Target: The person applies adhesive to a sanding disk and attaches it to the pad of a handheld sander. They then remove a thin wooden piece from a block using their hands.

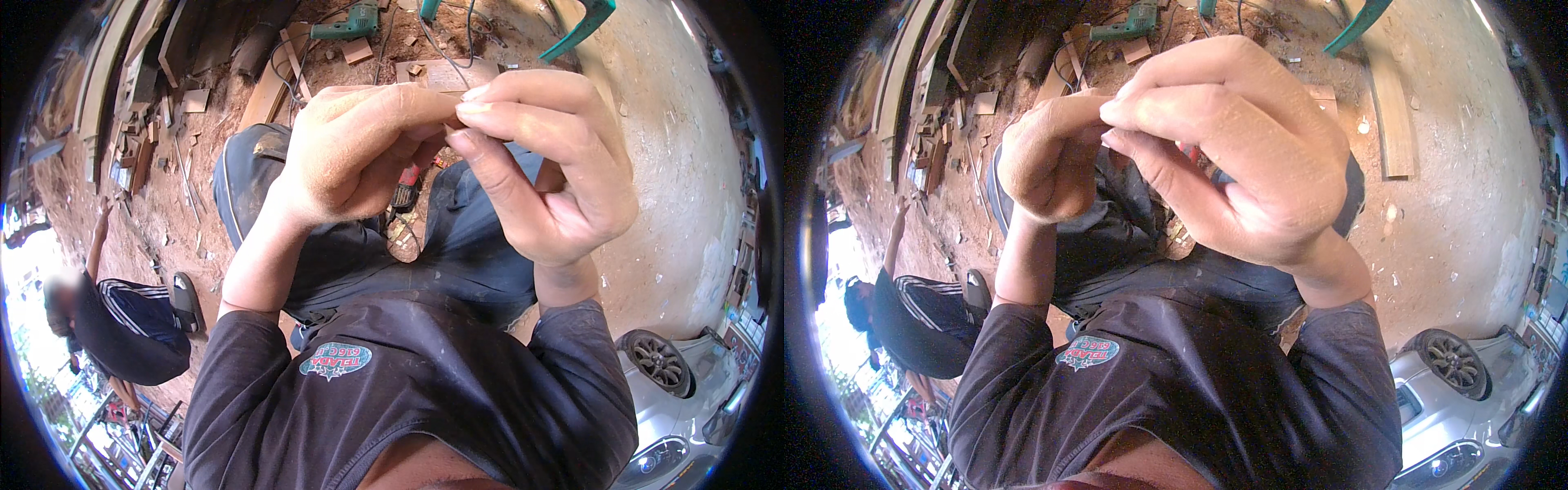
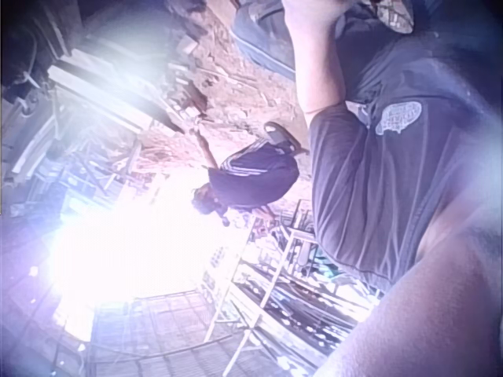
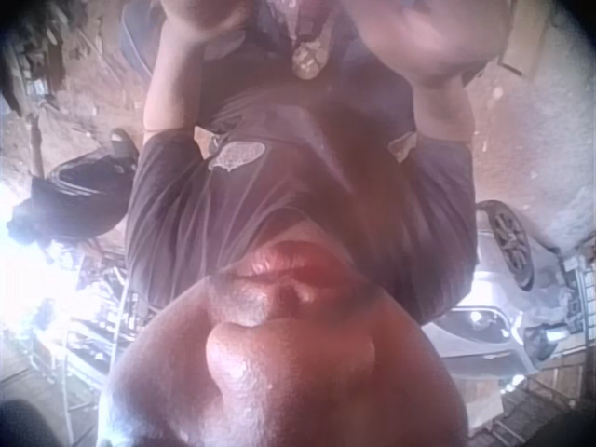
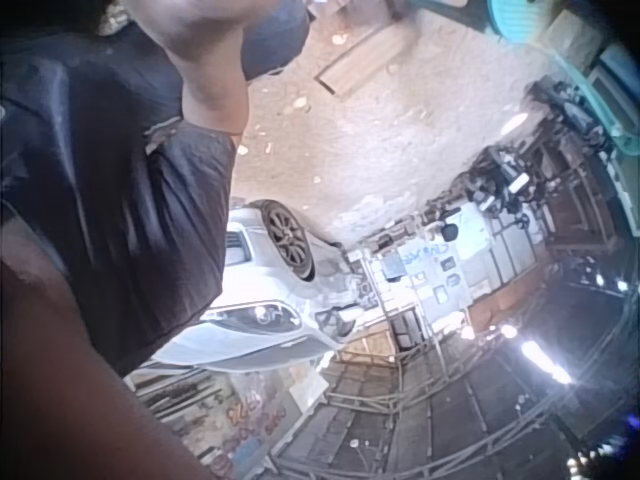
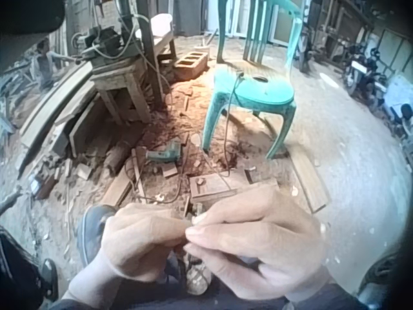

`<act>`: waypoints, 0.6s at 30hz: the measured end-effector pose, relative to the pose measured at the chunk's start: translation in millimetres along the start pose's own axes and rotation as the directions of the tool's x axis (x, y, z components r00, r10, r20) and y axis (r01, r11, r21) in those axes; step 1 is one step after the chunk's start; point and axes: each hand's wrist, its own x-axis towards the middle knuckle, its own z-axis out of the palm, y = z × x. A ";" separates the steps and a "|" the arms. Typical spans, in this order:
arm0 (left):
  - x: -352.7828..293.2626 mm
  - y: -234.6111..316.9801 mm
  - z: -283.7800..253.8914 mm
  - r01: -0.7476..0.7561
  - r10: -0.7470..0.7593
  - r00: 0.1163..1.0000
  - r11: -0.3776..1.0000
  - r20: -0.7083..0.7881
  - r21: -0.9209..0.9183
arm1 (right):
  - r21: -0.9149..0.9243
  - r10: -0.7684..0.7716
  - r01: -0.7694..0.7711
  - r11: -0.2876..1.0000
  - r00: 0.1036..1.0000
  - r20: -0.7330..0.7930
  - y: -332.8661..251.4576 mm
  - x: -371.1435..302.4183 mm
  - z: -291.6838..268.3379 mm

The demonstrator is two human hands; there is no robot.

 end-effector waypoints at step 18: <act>3.9 -5.3 -7.0 -0.060 0.029 0.991 0.966 0.127 0.252 | -0.199 -0.030 0.030 0.980 1.000 0.007 1.5 -0.8 1.1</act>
